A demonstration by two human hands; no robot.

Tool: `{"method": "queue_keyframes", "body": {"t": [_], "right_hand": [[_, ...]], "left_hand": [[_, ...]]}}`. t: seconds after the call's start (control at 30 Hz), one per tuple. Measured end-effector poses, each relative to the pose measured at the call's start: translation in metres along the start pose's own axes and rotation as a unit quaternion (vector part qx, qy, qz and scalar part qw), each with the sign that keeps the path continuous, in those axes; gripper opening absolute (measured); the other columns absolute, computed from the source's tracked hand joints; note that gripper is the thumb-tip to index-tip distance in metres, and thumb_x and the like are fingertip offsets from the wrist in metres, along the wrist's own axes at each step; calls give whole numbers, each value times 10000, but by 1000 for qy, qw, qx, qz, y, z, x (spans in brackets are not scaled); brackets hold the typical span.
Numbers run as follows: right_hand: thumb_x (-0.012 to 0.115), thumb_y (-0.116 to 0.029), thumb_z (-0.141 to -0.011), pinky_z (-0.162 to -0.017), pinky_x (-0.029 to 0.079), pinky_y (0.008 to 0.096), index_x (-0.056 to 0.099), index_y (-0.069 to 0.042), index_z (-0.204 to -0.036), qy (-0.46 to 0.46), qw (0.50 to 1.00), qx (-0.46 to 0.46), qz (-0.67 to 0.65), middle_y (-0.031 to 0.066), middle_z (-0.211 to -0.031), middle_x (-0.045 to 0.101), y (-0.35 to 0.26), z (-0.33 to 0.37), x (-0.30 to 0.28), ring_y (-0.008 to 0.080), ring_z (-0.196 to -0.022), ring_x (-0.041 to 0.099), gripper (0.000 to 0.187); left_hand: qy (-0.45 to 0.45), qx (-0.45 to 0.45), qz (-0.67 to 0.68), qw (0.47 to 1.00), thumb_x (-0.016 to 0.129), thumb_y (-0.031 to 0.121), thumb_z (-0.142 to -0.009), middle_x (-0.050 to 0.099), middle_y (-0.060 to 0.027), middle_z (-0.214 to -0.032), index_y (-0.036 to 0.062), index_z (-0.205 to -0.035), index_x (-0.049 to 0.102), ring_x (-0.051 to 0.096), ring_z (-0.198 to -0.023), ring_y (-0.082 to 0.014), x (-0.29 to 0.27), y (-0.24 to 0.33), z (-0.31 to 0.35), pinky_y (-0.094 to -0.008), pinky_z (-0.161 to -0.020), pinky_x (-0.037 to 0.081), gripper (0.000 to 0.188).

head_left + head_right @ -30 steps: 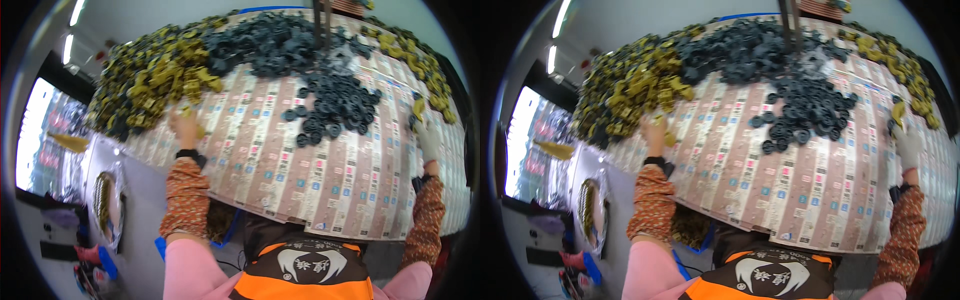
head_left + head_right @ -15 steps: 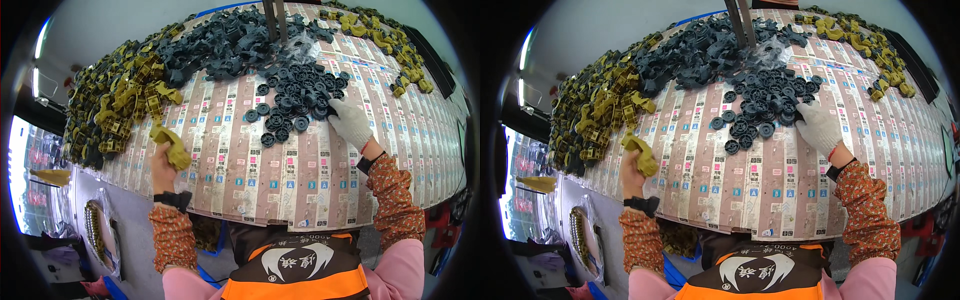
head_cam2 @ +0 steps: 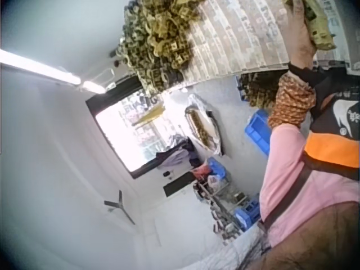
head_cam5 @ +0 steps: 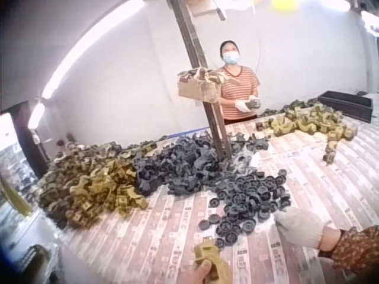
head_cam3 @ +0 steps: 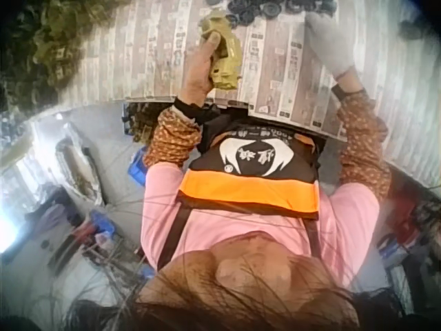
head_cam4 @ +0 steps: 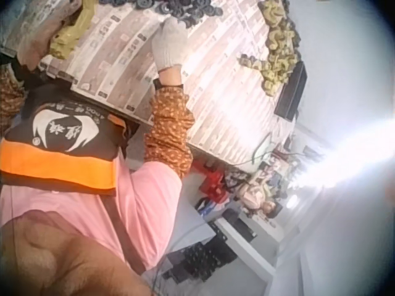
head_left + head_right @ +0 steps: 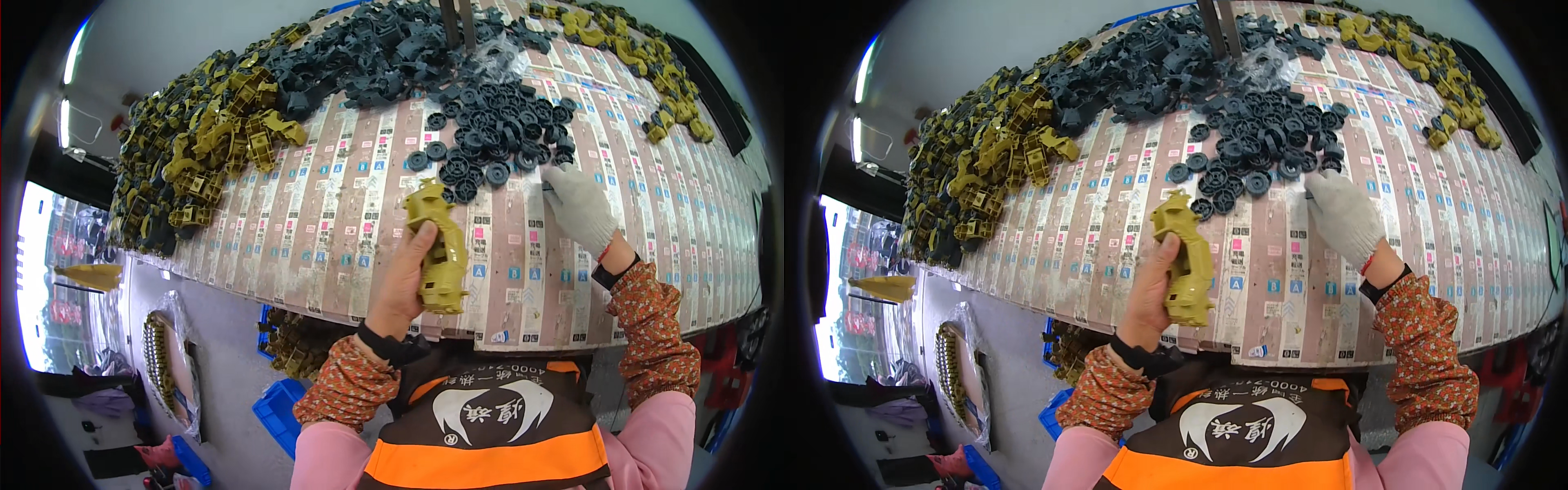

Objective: The person sits on the floor and assembles yellow plastic frames with black circular wheels. They pick up a frame, insert wheels into the designated slots, and place the completed unit on the table. The process is repeated for multiple units.

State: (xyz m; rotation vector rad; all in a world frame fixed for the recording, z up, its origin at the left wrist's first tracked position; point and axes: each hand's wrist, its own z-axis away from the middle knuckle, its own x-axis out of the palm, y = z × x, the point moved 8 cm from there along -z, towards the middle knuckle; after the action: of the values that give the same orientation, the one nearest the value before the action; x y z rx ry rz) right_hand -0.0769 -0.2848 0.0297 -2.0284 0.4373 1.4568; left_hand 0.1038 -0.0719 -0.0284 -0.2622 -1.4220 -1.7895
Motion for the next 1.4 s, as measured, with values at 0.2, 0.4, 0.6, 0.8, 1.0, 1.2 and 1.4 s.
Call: {"method": "queue_keyframes", "body": {"t": [0.2,0.4,0.6,0.8,1.0,1.2,1.4], "right_hand": [[596,-56,-992,-769,590,346,643,-9,-1273,-140,806,182,-545,167,-1042,720,-73,36,3,207,-870,728,289],[585,-64,-1000,-749,587,338,627,-9,-1295,-37,838,134,-527,147,-983,722,-83,55,6,195,-838,723,303],[596,-80,-964,-786,572,454,602,-6,-1325,-6,898,105,-428,236,-960,721,-89,69,4,402,-882,731,369],[587,-68,-913,-772,544,558,608,7,-1225,-24,952,53,-302,282,-933,698,-96,76,-1,494,-891,685,322],[616,-79,-840,-760,526,590,618,2,-1136,-56,961,75,-261,286,-870,687,-88,72,-3,510,-865,673,307],[588,-112,-905,-619,586,356,708,6,-1127,-119,921,154,-337,158,-875,751,-20,17,-9,234,-695,733,279],[640,-290,-938,-881,563,435,690,-97,-1276,11,978,195,-77,211,-1072,744,107,-29,-20,342,-975,730,392]], "left_hand": [[-14,8,-19,1000,664,340,-1051,641,-47,-1205,140,-1443,450,689,-1029,-170,26,-28,16,-344,-847,618,490],[-30,92,-134,986,665,235,-1053,610,-70,-1294,111,-1536,342,637,-1140,-168,45,-38,19,-335,-938,578,595],[-16,173,-282,943,662,239,-1050,611,-104,-1308,98,-1572,268,628,-1163,-207,43,-39,19,-350,-982,525,668],[-32,177,-437,881,647,243,-1048,637,-158,-1308,63,-1575,235,661,-1183,-269,58,-35,28,-382,-1001,511,692],[-66,147,-446,881,647,203,-1043,626,-155,-1331,55,-1581,221,649,-1205,-281,60,-40,27,-389,-1012,508,703],[-69,105,-303,945,692,241,-1029,607,-74,-1305,74,-1549,303,611,-1176,-195,57,-43,13,-341,-993,515,671],[-3,45,-157,987,694,296,-1040,610,-37,-1250,98,-1454,417,609,-1101,-126,28,-43,5,-307,-951,531,537]]}}
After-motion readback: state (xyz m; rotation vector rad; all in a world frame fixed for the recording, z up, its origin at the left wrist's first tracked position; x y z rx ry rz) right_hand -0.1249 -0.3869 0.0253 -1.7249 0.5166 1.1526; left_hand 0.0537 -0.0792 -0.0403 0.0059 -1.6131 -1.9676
